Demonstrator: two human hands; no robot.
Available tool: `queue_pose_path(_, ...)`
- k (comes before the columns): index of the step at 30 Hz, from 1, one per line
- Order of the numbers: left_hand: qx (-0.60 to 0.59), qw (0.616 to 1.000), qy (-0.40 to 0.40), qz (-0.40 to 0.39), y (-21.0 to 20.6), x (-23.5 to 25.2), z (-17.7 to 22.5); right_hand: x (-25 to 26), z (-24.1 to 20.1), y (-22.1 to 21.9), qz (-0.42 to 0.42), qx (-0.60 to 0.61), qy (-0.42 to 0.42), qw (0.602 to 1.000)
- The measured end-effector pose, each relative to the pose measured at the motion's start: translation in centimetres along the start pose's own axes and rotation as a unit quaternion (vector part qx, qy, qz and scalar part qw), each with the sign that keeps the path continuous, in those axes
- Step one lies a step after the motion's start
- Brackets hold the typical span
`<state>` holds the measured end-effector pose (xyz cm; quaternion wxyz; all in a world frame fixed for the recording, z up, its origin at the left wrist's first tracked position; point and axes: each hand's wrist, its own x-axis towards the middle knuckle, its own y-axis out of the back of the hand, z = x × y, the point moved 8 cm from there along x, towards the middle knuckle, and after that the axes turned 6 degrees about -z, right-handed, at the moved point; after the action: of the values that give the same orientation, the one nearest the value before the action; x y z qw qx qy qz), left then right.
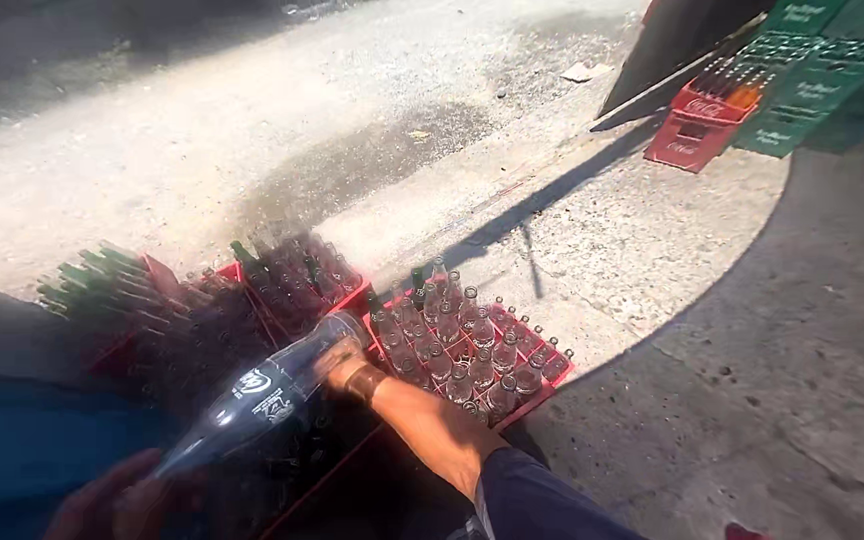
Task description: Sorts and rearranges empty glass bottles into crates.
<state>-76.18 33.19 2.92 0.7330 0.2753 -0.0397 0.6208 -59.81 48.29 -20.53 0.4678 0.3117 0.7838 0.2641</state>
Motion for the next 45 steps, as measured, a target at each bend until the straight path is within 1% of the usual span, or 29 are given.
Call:
queue_pose_path(2, 0.024, 0.996, -0.023, -0.086, -7.6, 6.4, -0.6, -1.0, 1.4, 0.1, 0.083, 0.098, 0.011, 0.992)
queue_pose_path(4, 0.091, 0.977, -0.015, -0.191, -16.1, 11.1, -2.3, -5.2, -0.1, 1.0, 0.118, 0.089, 0.049, 0.988)
queue_pose_path(5, 0.150, 0.957, 0.000, -0.249, -20.2, 12.7, -3.6, -9.0, -1.4, 1.5, 0.133, 0.082, 0.081, 0.984)
queue_pose_path(6, 0.190, 0.932, 0.016, -0.307, -24.1, 13.7, -5.0, -12.3, -2.6, 1.3, 0.177, 0.069, 0.124, 0.974)
queue_pose_path(8, 0.195, 0.883, 0.057, -0.422, -30.3, 15.0, -7.1, -16.8, -3.5, -1.5, 0.271, 0.072, 0.214, 0.936)
queue_pose_path(9, 0.168, 0.878, 0.076, -0.442, -31.8, 16.0, -7.7, -18.7, -2.9, -3.2, 0.322, 0.080, 0.249, 0.910)
queue_pose_path(10, 0.137, 0.893, 0.087, -0.421, -32.0, 18.0, -8.1, -20.4, -1.6, -4.7, 0.345, 0.106, 0.269, 0.893)
queue_pose_path(12, 0.147, 0.934, 0.080, -0.314, -30.6, 22.5, -10.0, -23.1, 2.4, -6.6, 0.334, 0.166, 0.250, 0.893)
queue_pose_path(13, 0.197, 0.937, 0.074, -0.278, -30.1, 24.2, -12.0, -24.1, 4.4, -6.8, 0.327, 0.194, 0.228, 0.896)
queue_pose_path(14, 0.256, 0.925, 0.076, -0.270, -30.6, 25.3, -14.6, -25.1, 6.2, -6.5, 0.336, 0.212, 0.203, 0.895)
queue_pose_path(15, 0.313, 0.901, 0.087, -0.287, -32.0, 26.0, -17.6, -26.0, 7.8, -5.8, 0.357, 0.218, 0.184, 0.889)
queue_pose_path(17, 0.408, 0.834, 0.118, -0.352, -36.5, 27.0, -23.8, -27.5, 10.3, -3.7, 0.409, 0.203, 0.165, 0.874)
queue_pose_path(18, 0.440, 0.801, 0.138, -0.382, -38.4, 27.2, -25.9, -28.0, 11.3, -2.6, 0.423, 0.198, 0.166, 0.868)
queue_pose_path(19, 0.455, 0.783, 0.144, -0.400, -39.6, 27.2, -26.7, -28.4, 12.2, -1.7, 0.431, 0.199, 0.166, 0.865)
queue_pose_path(20, 0.444, 0.783, 0.142, -0.411, -40.0, 27.3, -26.2, -28.7, 13.0, -1.0, 0.435, 0.199, 0.164, 0.863)
queue_pose_path(21, 0.429, 0.790, 0.127, -0.419, -39.5, 27.3, -24.7, -28.8, 13.9, -0.4, 0.439, 0.199, 0.159, 0.862)
queue_pose_path(22, 0.404, 0.805, 0.106, -0.420, -37.6, 27.2, -22.5, -28.8, 14.7, 0.0, 0.440, 0.197, 0.149, 0.863)
queue_pose_path(24, 0.345, 0.851, 0.058, -0.391, -30.7, 26.7, -18.4, -27.7, 15.2, 0.8, 0.430, 0.202, 0.147, 0.867)
queue_pose_path(27, 0.255, 0.937, -0.007, -0.238, -17.7, 22.4, -11.4, -23.7, 13.0, 3.1, 0.387, 0.207, 0.143, 0.887)
queue_pose_path(29, 0.179, 0.977, -0.042, -0.106, -10.2, 18.2, -6.8, -18.1, 9.7, 4.9, 0.310, 0.198, 0.131, 0.921)
queue_pose_path(30, 0.121, 0.990, -0.053, -0.054, -7.1, 16.5, -5.2, -14.4, 8.1, 5.4, 0.253, 0.184, 0.101, 0.944)
queue_pose_path(32, 0.028, 0.998, -0.048, 0.023, -2.4, 13.7, -3.8, -7.0, 5.4, 5.5, 0.132, 0.128, 0.021, 0.983)
queue_pose_path(33, 0.021, 0.997, -0.041, 0.056, -0.5, 12.2, -3.8, -4.0, 4.3, 4.9, 0.075, 0.096, -0.011, 0.993)
queue_pose_path(35, 0.029, 0.994, -0.018, 0.105, 1.8, 9.4, -5.0, -0.3, 2.9, 3.1, -0.018, 0.020, -0.040, 0.999)
queue_pose_path(36, 0.019, 0.993, -0.006, 0.120, 2.4, 8.1, -6.1, 0.1, 2.6, 3.1, -0.025, -0.010, -0.027, 0.999)
queue_pose_path(38, -0.008, 0.992, 0.021, 0.128, 3.1, 5.7, -8.8, -0.7, 3.7, 5.8, 0.042, -0.032, 0.010, 0.999)
queue_pose_path(41, -0.070, 0.991, 0.049, 0.105, 2.1, 3.6, -12.9, -7.9, 7.8, 15.5, 0.186, 0.057, 0.019, 0.981)
queue_pose_path(43, -0.107, 0.989, 0.074, 0.066, -0.4, 3.9, -15.6, -14.5, 9.9, 22.1, 0.322, 0.099, 0.039, 0.941)
queue_pose_path(45, -0.056, 0.991, 0.121, -0.003, -4.0, 5.1, -18.4, -19.1, 11.3, 26.0, 0.426, 0.086, 0.039, 0.900)
